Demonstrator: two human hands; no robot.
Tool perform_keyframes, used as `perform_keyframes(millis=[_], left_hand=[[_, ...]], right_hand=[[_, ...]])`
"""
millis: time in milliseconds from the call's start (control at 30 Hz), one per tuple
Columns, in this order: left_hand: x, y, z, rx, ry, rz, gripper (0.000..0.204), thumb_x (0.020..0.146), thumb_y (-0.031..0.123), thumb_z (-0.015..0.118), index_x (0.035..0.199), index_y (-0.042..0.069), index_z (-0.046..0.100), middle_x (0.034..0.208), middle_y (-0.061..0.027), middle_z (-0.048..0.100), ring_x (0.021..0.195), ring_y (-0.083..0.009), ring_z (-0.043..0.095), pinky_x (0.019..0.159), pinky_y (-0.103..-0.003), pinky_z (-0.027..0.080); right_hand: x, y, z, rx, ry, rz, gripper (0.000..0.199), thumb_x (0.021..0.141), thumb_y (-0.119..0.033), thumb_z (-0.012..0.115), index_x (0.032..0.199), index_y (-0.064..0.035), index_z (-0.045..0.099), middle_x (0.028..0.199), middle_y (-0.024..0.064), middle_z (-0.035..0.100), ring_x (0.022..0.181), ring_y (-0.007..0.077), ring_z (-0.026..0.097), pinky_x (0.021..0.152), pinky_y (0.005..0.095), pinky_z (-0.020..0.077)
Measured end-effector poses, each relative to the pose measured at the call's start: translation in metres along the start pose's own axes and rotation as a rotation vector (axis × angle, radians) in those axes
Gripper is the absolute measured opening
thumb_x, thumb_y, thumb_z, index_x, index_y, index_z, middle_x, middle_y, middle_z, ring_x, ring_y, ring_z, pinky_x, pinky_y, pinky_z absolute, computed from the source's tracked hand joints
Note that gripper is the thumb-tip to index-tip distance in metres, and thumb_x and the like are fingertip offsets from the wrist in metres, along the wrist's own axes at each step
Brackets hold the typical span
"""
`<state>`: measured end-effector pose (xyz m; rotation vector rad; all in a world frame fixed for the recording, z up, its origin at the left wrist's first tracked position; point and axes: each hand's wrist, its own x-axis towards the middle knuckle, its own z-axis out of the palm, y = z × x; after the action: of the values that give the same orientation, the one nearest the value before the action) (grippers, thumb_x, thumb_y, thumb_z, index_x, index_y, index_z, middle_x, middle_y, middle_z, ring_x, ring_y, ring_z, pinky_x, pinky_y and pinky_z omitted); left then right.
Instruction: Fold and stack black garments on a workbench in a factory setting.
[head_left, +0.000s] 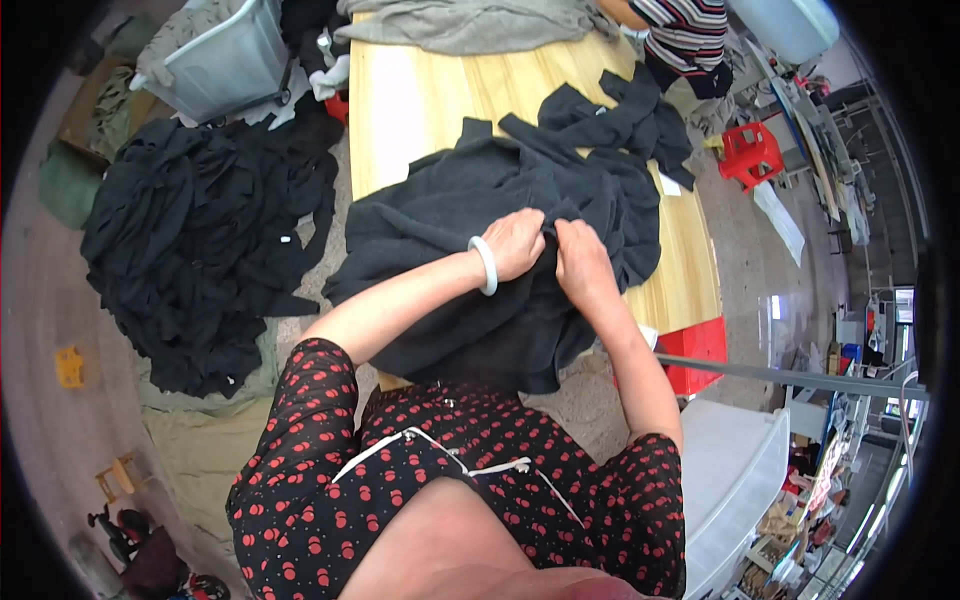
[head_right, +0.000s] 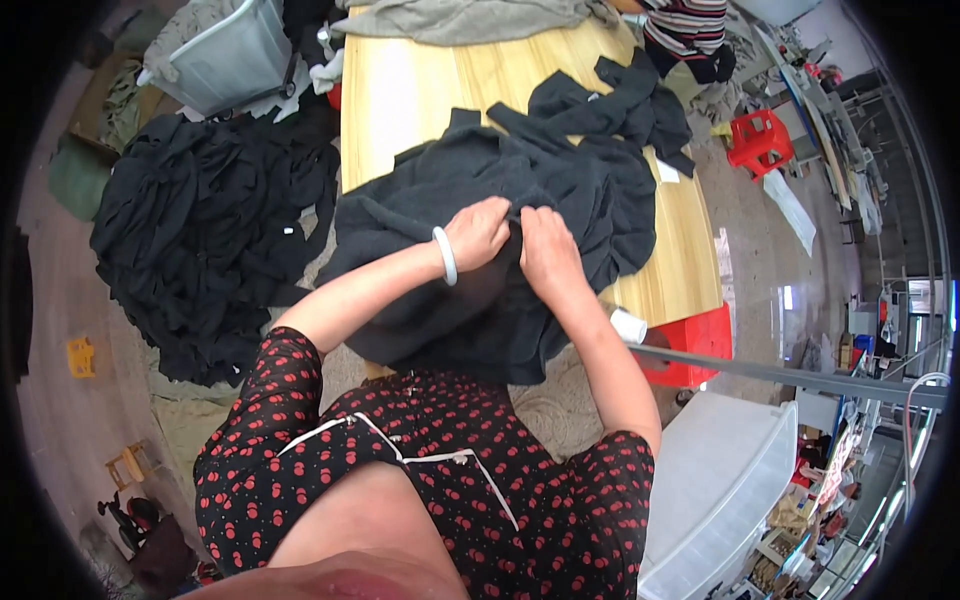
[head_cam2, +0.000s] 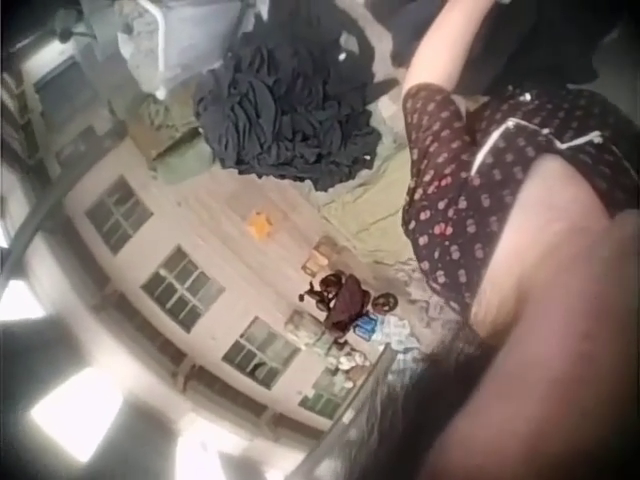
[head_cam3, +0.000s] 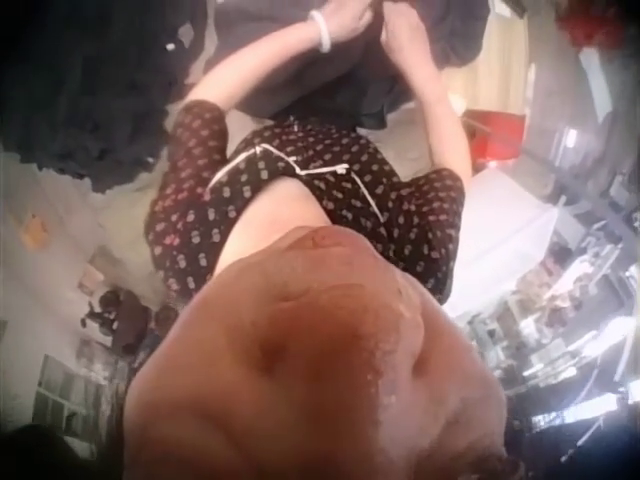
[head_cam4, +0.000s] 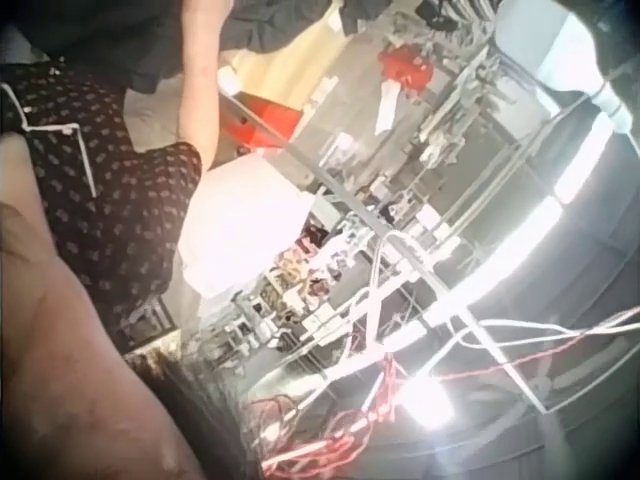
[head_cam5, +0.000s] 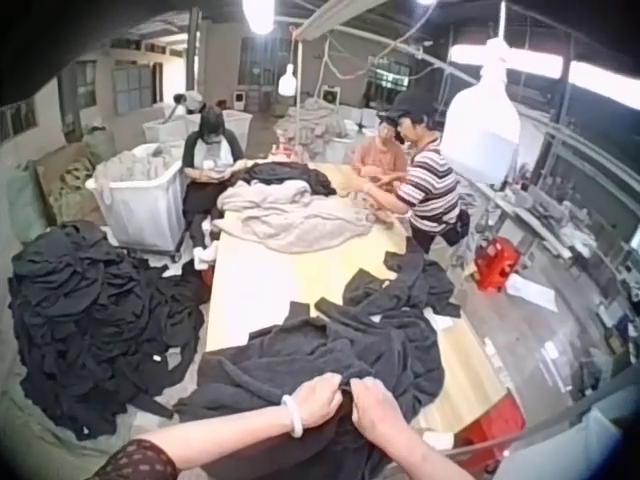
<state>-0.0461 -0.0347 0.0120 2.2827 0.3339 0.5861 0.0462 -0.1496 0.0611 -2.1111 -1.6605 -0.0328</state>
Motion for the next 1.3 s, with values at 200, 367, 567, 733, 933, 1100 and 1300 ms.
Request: perform_keyframes(millis=[200,367,567,733,933,1100,1300], left_hand=[[-0.004,0.006,-0.016,-0.054,-0.031,0.083,0.011,0.073,0.005,0.046,0.079,-0.003,0.048,0.077,-0.0214,0.052,0.078,-0.0387,0.052,0.067,-0.044,0.042],[0.007,-0.003,-0.052,-0.418,-0.355,0.112,0.014,0.076,0.011,0.052,0.084,0.0,0.052,0.073,-0.015,0.056,0.068,-0.0212,0.056,0.063,-0.033,0.044],[0.018,-0.009,-0.067,-0.635,-0.518,-0.119,0.013,0.081,0.01,0.056,0.088,-0.001,0.053,0.072,0.0031,0.049,0.07,-0.0053,0.043,0.063,-0.022,0.038],[-0.009,-0.026,-0.077,-0.326,-0.535,-0.055,0.032,0.071,0.018,0.065,0.093,-0.002,0.052,0.079,-0.0088,0.054,0.078,-0.015,0.051,0.074,-0.028,0.042],[-0.036,-0.029,-0.113,-0.669,-0.594,-0.318,0.031,0.075,0.008,0.059,0.103,-0.002,0.053,0.092,-0.0026,0.059,0.085,-0.0061,0.049,0.079,-0.023,0.041],[-0.02,-0.055,-0.073,-0.587,-0.604,-0.523,0.042,0.075,0.018,0.059,0.11,-0.003,0.051,0.097,-0.0098,0.06,0.089,-0.0129,0.053,0.081,-0.025,0.042],[-0.031,-0.103,-0.04,-0.34,-0.61,-0.523,0.046,0.073,0.017,0.062,0.112,-0.003,0.05,0.1,-0.0108,0.06,0.093,-0.0165,0.054,0.085,-0.026,0.04]], right_hand=[[-0.005,0.0,-0.01,0.092,0.009,-0.067,0.018,0.072,0.004,0.05,0.09,0.0019,0.052,0.081,0.0167,0.052,0.079,0.0344,0.051,0.071,0.0377,0.0429],[0.002,0.0,-0.02,0.699,-0.116,0.307,0.013,0.075,-0.004,0.058,0.087,-0.0026,0.054,0.078,-0.0003,0.054,0.07,0.008,0.049,0.062,0.0237,0.0413],[0.017,-0.003,-0.014,1.388,-0.254,0.554,0.016,0.083,-0.011,0.057,0.095,-0.0005,0.054,0.088,0.0021,0.058,0.078,0.0048,0.051,0.072,0.0192,0.0418],[0.016,-0.011,-0.032,1.454,-0.092,0.43,0.009,0.084,-0.008,0.054,0.091,-0.0037,0.055,0.088,-0.0003,0.058,0.075,0.005,0.054,0.069,0.0187,0.0416],[0.011,0.018,-0.086,1.447,0.203,0.346,0.019,0.086,-0.011,0.051,0.102,-0.0007,0.052,0.094,0.0053,0.06,0.082,0.0108,0.058,0.074,0.0233,0.0456],[0.011,0.111,-0.017,0.293,0.079,0.577,0.015,0.081,-0.016,0.058,0.089,-0.0032,0.057,0.079,0.0033,0.06,0.074,0.0129,0.057,0.067,0.0247,0.0429],[0.01,0.051,0.035,0.161,0.081,-0.078,0.024,0.072,-0.008,0.061,0.094,-0.0017,0.057,0.096,0.0126,0.058,0.093,0.0285,0.054,0.081,0.0337,0.0425]])
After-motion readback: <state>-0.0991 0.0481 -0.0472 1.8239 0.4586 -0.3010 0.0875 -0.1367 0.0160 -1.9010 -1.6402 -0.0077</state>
